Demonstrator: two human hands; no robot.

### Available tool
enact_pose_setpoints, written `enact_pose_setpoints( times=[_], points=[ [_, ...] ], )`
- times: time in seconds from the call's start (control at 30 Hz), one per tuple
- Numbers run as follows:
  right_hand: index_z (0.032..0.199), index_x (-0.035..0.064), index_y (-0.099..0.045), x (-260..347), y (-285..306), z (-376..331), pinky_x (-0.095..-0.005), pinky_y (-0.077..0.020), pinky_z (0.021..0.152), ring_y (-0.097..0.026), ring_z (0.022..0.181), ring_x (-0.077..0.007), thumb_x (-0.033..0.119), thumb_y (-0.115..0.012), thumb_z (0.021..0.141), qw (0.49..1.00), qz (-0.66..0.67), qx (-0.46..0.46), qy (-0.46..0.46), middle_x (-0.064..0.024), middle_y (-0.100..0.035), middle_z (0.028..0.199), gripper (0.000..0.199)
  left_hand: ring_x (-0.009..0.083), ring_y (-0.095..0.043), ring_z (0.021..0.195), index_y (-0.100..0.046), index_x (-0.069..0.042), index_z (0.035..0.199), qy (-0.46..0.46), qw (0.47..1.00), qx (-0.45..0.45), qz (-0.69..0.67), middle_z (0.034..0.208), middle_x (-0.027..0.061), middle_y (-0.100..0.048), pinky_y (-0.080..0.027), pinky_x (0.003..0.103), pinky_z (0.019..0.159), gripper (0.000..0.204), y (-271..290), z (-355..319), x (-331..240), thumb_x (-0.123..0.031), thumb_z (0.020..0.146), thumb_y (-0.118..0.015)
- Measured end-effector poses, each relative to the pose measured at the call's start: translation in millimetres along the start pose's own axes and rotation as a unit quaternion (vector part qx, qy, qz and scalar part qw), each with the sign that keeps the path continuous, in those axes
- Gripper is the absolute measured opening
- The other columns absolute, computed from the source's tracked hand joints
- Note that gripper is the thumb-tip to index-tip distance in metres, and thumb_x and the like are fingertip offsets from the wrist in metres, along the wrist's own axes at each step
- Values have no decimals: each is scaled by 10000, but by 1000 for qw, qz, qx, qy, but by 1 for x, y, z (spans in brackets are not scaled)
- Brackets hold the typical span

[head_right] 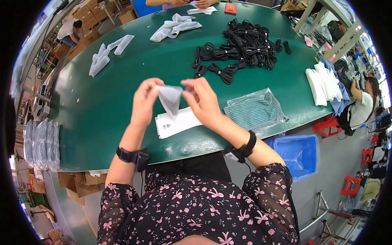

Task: The person packages items by hand, placing white objects into small plastic sleeves, folding them, and tucking the sleeved objects into a larger plastic bag. Next, they insert black cables into small plastic sleeves and place them into a separate bag.

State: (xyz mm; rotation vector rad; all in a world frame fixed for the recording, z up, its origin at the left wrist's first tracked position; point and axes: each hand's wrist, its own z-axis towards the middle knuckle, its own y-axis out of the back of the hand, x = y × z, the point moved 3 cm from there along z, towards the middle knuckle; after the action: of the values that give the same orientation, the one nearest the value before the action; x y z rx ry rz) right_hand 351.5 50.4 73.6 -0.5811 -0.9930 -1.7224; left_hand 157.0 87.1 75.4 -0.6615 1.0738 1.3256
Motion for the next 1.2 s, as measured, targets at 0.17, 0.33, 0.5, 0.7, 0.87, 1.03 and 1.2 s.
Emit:
enact_pose_setpoints(
  times=[0.17,0.33,0.5,0.7,0.87,1.03,1.2],
  points=[
    [1183,48,-556,-51,-4,42,-423,-509,643,-604,746,-335,175,-629,905,952,-297,69,-28,-187,-562,939,315,165,-598,857,-578,-11,1057,94,962,-156,-204,999,83,-616,-487,313,747,172,40,41,14,-64,896,-607],
    [1137,8,-508,-117,-5,41,-457,-508,658,-622,752,-351,204,-619,894,904,-389,157,-86,-200,-586,899,330,222,-609,869,-573,12,1062,-52,969,26,240,910,112,-594,-495,321,761,245,-24,7,-2,-114,869,-654],
    [1139,-15,-481,-96,13,27,-384,-521,671,-645,749,-273,142,-659,855,950,-166,112,-241,-166,-612,854,371,313,-621,846,-620,-19,910,-29,957,92,275,900,125,-586,-499,398,730,106,-92,-45,24,-88,840,-661],
    [1198,-12,-509,-69,41,-28,-317,-516,683,-630,750,-178,61,-687,818,970,-38,80,-227,-107,-624,804,426,319,-625,836,-600,-22,876,-3,931,108,349,893,117,-596,-491,414,703,97,-102,-45,36,-81,828,-660],
    [1203,28,-593,-44,57,-53,-311,-501,677,-608,740,-204,32,-696,803,993,-82,63,-62,-91,-606,861,413,304,-622,807,-595,-23,862,54,951,85,293,848,116,-601,-487,407,695,101,-99,-43,36,-68,810,-668],
    [1199,78,-639,-36,64,-65,-319,-493,659,-596,747,-244,40,-712,789,987,-141,65,-40,-95,-583,906,419,296,-617,761,-597,-15,835,26,951,58,301,825,120,-600,-488,394,693,86,-102,-43,23,-55,807,-668],
    [1215,114,-646,-33,63,-70,-333,-491,629,-582,715,-243,43,-720,775,979,-187,72,-38,-86,-561,870,452,326,-612,804,-584,-26,837,22,939,93,330,873,115,-603,-470,430,687,88,-104,-47,33,-75,819,-656]
  ],
)
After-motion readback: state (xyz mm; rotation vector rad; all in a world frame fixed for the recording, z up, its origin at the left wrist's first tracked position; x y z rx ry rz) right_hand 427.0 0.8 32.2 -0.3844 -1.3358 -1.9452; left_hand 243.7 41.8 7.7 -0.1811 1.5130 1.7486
